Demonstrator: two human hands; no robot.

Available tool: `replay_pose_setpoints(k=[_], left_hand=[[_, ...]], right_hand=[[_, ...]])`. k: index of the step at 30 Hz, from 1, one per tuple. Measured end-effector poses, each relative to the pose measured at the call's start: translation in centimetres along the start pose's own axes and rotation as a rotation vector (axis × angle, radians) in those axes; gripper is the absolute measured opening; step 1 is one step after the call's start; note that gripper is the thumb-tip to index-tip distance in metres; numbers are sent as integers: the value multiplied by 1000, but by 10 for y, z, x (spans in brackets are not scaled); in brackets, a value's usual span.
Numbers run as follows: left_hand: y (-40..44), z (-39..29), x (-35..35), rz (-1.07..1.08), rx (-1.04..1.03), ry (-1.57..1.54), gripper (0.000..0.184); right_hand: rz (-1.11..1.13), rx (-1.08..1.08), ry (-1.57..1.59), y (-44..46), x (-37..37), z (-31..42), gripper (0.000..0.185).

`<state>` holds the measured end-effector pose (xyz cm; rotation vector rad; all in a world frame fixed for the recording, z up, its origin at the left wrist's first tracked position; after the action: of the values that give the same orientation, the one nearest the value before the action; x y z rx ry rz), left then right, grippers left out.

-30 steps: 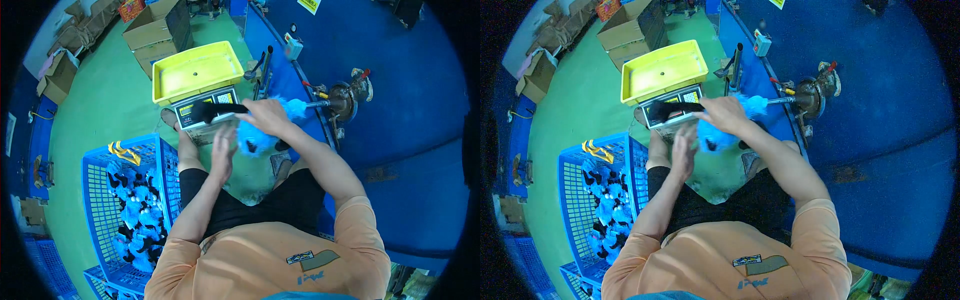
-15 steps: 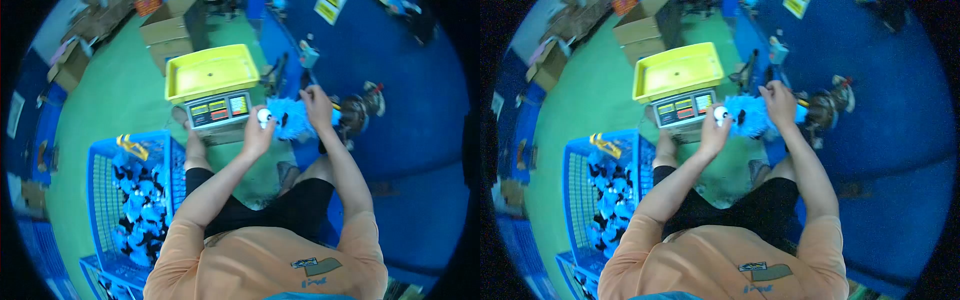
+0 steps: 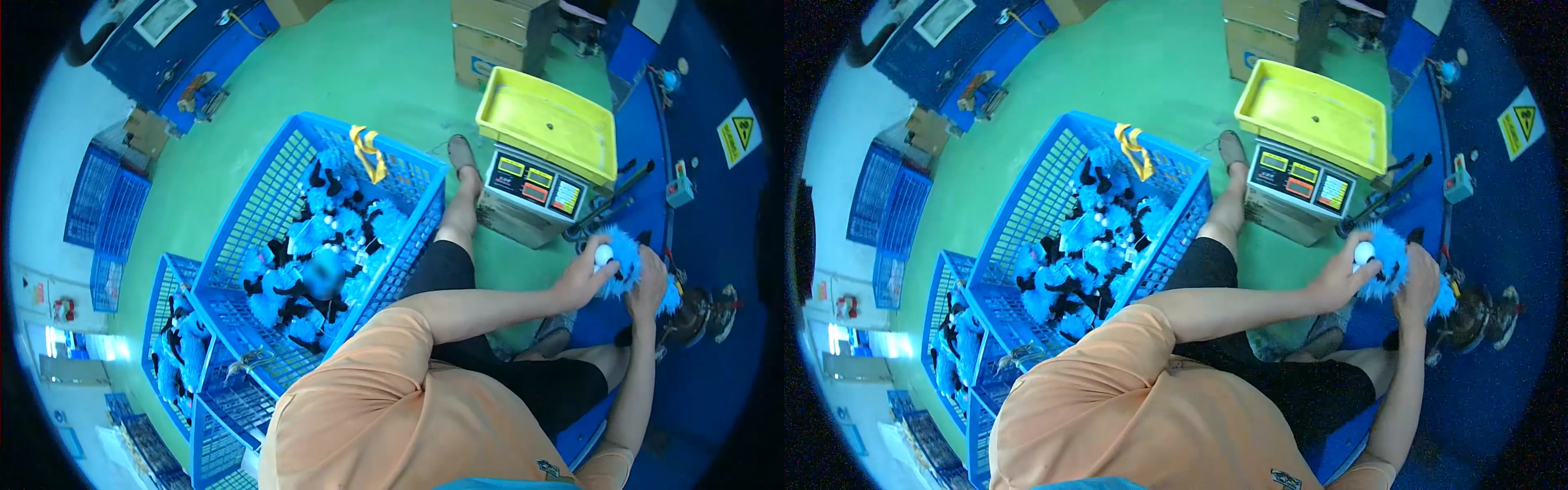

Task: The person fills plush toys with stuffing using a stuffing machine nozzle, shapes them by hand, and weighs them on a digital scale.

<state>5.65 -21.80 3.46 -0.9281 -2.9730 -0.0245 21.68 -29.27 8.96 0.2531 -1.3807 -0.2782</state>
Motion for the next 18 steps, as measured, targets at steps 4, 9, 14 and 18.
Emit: replay_pose_setpoints(k=[4, 9, 14, 18], left_hand=[[18, 11, 5, -5, 19, -10, 33], [7, 7, 1, -181, -251, 358, 33], [46, 47, 1, 4, -164, 222, 28], [59, -13, 18, -37, -219, 374, 31]], right_hand=[[68, -80, -18, 6, -5, 6, 29], [35, -126, -31, 5, -2, 7, 28], [103, -169, -3, 11, -10, 1, 30], [80, -221, -4, 7, -11, -4, 34]])
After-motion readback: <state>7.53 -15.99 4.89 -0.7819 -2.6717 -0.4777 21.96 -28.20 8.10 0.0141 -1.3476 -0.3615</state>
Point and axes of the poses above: each hand's wrist, its own y-axis towards the middle knuckle, its own x-axis out of the back of the hand, z = x × y, the point moved 3 cm from there along y, towards the middle knuckle, and after that the axes turned 14 degrees about y, right-handed, at the moved point
